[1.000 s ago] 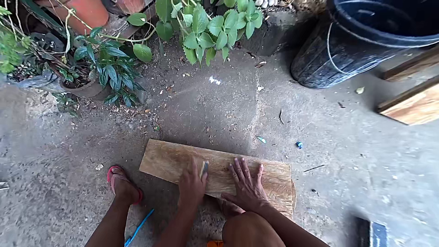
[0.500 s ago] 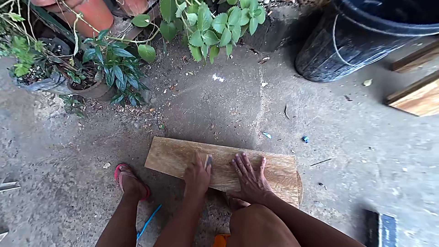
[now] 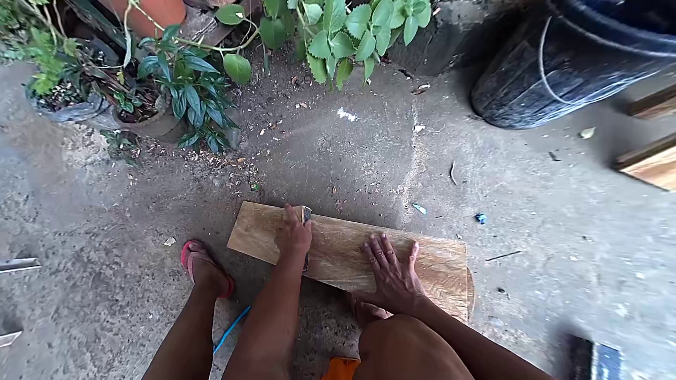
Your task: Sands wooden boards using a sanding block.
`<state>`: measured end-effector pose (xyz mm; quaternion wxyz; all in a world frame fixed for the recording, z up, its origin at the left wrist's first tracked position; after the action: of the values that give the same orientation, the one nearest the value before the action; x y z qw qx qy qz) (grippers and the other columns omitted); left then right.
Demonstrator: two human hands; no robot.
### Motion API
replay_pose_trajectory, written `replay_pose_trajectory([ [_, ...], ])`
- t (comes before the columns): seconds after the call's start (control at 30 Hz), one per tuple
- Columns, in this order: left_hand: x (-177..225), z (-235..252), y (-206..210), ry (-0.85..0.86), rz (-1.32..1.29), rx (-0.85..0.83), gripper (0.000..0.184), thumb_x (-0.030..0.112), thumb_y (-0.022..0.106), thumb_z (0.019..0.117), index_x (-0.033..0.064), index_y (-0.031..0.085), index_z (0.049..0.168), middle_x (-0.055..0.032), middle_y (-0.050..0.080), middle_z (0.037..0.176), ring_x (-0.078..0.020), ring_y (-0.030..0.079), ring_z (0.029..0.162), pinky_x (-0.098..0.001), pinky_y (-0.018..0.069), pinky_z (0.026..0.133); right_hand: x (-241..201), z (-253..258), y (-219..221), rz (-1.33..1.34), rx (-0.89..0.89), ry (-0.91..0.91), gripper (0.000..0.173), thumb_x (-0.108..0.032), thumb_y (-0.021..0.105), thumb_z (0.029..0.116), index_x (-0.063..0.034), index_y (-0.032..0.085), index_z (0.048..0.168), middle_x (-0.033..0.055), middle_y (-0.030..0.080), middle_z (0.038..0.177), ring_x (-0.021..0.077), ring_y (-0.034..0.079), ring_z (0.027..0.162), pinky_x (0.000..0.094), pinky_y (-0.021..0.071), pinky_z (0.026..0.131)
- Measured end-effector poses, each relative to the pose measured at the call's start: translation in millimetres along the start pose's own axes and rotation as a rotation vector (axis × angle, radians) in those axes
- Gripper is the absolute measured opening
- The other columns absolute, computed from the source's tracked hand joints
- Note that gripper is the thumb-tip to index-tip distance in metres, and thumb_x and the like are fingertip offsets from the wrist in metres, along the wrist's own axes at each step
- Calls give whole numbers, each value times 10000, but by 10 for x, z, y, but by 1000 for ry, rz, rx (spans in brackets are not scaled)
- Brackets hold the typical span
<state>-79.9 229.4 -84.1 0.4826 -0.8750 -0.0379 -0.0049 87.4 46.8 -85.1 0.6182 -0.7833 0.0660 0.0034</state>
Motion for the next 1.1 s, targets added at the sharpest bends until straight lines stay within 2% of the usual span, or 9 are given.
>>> replay_pose_trajectory([
  [0.2, -37, -629, 281, 78, 46, -16, 865, 567, 472, 1042, 156, 48, 1674, -342, 498, 1431, -479, 629, 1166, -566, 529, 950, -4, -12, -21, -6, 26, 0, 1366, -1010, 419, 656, -37, 313, 1610, 186, 281, 1676, 429, 223, 1555, 871, 70, 1064],
  [0.37, 3, 71, -32, -21, -15, 3, 835, 552, 444, 1057, 165, 33, 1672, -318, 481, 1484, -449, 606, 1256, -564, 524, 994, -15, -27, -25, -10, 55, -1, 1364, -1014, 413, 650, -38, 338, 1601, 173, 304, 1670, 411, 232, 1556, 871, 69, 1064],
  [0.57, -81, -677, 318, 109, 42, 11, 857, 549, 483, 1041, 128, 84, 1671, -356, 527, 1387, -484, 645, 1125, -564, 539, 927, -22, -17, -37, -22, 36, -1, 1357, -1009, 410, 658, -32, 344, 1596, 181, 303, 1669, 421, 241, 1551, 871, 87, 1060],
  [0.7, 66, -300, 99, 70, -4, 18, 834, 539, 472, 1049, 156, 74, 1674, -344, 493, 1449, -474, 618, 1205, -576, 523, 978, -1, -28, -15, 6, 4, 6, 1353, -1000, 431, 669, -38, 308, 1612, 177, 260, 1686, 423, 195, 1564, 869, 54, 1068],
  [0.77, 85, -111, 47, 31, 8, 13, 835, 548, 463, 1051, 177, 50, 1674, -330, 455, 1494, -459, 603, 1247, -564, 518, 996, 17, -53, -49, 14, 133, 9, 1372, -1020, 431, 622, -37, 387, 1578, 195, 338, 1650, 444, 275, 1533, 869, 106, 1065],
  [0.87, 124, -618, 265, 179, -16, 49, 843, 529, 507, 1034, 128, 124, 1669, -386, 491, 1424, -520, 621, 1167, -610, 526, 949, 106, -78, -84, 61, 120, 87, 1472, -1026, 487, 563, 32, 344, 1576, 302, 274, 1640, 506, 240, 1525, 867, 95, 1078],
  [0.93, 125, -970, 428, 239, 29, 60, 840, 539, 512, 1025, 128, 157, 1667, -375, 542, 1352, -509, 648, 1092, -584, 544, 894, 111, -65, -77, 60, 70, 107, 1493, -1030, 482, 558, 45, 318, 1581, 314, 244, 1645, 516, 215, 1529, 864, 76, 1082],
  [1.03, 260, -865, 313, 219, 14, 72, 836, 524, 515, 1032, 116, 152, 1665, -365, 549, 1360, -503, 645, 1113, -583, 540, 917, 115, -28, -41, 72, -56, 127, 1498, -1027, 472, 583, 37, 230, 1610, 307, 156, 1672, 503, 133, 1553, 851, 30, 1095],
  [1.1, 392, -570, 153, 155, 3, 19, 829, 527, 482, 1051, 144, 87, 1672, -342, 499, 1443, -475, 615, 1209, -578, 517, 985, 124, -26, -16, 85, -103, 129, 1497, -1027, 459, 595, 30, 192, 1620, 301, 111, 1683, 494, 87, 1562, 848, 4, 1097],
])
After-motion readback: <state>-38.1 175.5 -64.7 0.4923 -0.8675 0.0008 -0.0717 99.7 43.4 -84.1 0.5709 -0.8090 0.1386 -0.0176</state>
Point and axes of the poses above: each hand's wrist, its own z-axis towards the middle knuckle, its own y-axis out of the palm, x = y × z, the point moved 10 cm from there along z, towards the middle knuckle
